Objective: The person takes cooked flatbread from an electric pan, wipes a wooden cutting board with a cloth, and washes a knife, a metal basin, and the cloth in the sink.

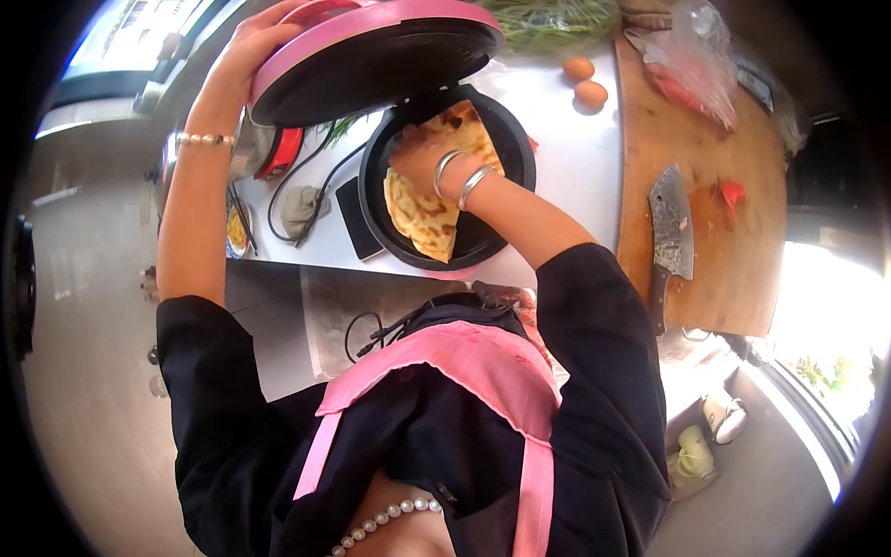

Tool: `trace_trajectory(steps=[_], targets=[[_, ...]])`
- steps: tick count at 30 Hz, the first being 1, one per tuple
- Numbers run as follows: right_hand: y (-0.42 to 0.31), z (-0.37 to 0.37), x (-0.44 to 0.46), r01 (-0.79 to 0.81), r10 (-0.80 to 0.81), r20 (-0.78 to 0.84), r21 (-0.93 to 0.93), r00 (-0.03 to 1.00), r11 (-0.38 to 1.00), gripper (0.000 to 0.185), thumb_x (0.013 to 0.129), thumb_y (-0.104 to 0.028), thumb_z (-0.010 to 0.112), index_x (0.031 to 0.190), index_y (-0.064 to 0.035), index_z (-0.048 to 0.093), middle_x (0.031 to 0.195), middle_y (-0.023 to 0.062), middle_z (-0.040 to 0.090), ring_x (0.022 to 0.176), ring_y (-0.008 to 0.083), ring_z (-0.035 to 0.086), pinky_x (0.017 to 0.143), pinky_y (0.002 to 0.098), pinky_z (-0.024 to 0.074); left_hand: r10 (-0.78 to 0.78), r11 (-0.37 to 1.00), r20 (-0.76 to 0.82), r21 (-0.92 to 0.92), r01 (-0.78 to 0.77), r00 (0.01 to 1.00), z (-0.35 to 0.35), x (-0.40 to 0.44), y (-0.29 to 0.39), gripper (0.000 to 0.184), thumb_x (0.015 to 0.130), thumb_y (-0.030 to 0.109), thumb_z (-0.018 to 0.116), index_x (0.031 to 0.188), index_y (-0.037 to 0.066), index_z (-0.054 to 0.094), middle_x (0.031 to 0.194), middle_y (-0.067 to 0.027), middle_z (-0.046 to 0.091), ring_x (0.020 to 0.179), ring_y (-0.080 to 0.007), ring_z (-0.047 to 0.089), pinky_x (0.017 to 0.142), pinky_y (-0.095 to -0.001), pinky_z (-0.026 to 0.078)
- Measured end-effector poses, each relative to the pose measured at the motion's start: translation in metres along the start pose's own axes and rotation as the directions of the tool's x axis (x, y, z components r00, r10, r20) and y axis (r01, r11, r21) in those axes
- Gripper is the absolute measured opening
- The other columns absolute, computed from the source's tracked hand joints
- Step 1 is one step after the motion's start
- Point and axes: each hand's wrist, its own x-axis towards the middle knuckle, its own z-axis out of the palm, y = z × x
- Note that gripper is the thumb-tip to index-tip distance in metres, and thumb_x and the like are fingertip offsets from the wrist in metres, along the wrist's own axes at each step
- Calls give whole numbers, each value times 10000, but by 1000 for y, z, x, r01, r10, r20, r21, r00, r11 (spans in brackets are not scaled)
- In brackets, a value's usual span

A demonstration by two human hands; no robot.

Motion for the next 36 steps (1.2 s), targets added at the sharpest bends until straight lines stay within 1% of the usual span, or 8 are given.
trace_trajectory(steps=[5,10,14,17,22,26,29,36], targets=[[-27,16,16,164,-156,216,-17,964,986,240,648,-132,622,882,-78,609,916,50,564,990,231,478,911,335,337,59,997,33,-51,-57,998,-3,-4,-7,257,674,7,538,923,-28,595,831,-71,618,746,-118,573,660,-215,460],[-37,17,22,385,-349,179,-243,920,890,153,672,-176,608,823,-165,627,903,-5,555,1003,199,465,920,423,297,61,991,51,-120,-55,997,-5,-1,-15,251,667,-10,514,903,-20,599,783,-63,611,680,-105,567,615,-210,460],[-46,8,41,566,-416,451,-274,789,777,267,610,-289,684,861,-220,625,979,-26,552,1039,182,449,900,393,294,66,988,29,-145,-61,997,-5,-1,-22,248,657,-27,510,881,0,612,735,-48,611,607,-88,547,549,-193,436],[-50,1,52,601,-418,522,-249,743,759,416,563,-358,740,942,-229,628,1041,-27,561,1078,172,439,858,374,321,55,990,42,-134,-49,998,-4,-4,-23,246,641,-44,511,848,15,630,692,-37,611,562,-74,520,495,-180,398],[-55,7,62,691,-478,556,-266,680,672,406,592,-355,728,959,-225,614,1045,-31,559,1071,170,454,843,370,332,86,981,9,-177,-83,996,0,-2,-34,245,630,-36,523,839,14,641,683,-46,610,549,-80,509,477,-193,390],[-56,6,66,706,-477,579,-265,661,657,267,671,-272,668,925,-205,625,976,-42,594,1056,160,468,832,348,340,133,971,-17,-199,-134,991,1,-10,-33,217,626,-29,539,808,11,651,672,-46,613,548,-85,506,473,-198,387],[-60,5,71,782,-486,641,-321,595,534,159,698,-221,637,854,-191,639,896,-36,622,1024,161,502,807,322,366,161,962,-5,-224,-158,987,0,-9,-36,197,624,-25,551,787,14,655,665,-41,615,549,-84,507,470,-199,386],[-90,-64,71,720,-435,738,-98,516,687,146,670,-158,660,808,-112,670,833,32,652,798,204,624,596,322,500,121,960,10,-255,-115,993,1,-9,-34,185,635,-23,554,788,23,646,645,-36,601,531,-87,506,464,-207,390]])
